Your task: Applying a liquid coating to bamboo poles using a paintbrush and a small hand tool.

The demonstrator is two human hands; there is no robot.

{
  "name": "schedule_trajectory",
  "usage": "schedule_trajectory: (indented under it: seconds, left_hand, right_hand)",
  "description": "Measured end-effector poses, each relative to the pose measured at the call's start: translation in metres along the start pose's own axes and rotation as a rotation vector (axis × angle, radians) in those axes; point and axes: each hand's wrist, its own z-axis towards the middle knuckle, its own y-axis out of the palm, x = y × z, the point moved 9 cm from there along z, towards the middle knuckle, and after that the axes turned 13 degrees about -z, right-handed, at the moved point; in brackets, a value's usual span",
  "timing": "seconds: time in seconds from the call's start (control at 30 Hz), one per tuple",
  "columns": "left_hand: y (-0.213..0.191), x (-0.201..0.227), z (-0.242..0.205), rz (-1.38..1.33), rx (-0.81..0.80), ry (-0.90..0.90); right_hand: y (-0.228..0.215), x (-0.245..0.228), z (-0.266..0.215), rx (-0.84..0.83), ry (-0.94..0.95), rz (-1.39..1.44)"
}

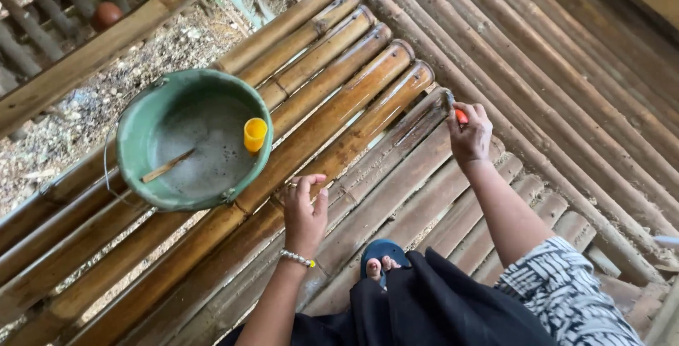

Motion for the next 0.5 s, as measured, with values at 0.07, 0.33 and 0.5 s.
schedule_trajectory:
  seconds: [0.07, 0.33, 0.5]
  left_hand:
    - [0.017, -0.001, 0.009, -0.020, -0.021, 0.014]
    - [0.073, -0.001, 0.018, -0.026, -0.118, 0.051]
    - [0.088, 0.005, 0.021, -0.048, -0.171, 0.081]
  right_hand:
    - [0.013, 0.008, -0.020, -0.020, 0.014, 0.007]
    - [-0.017, -0.008, -0.018, -0.088, 0.108, 0.149]
    - [0.023, -0.004, -0.033, -0.190, -0.008, 0.149]
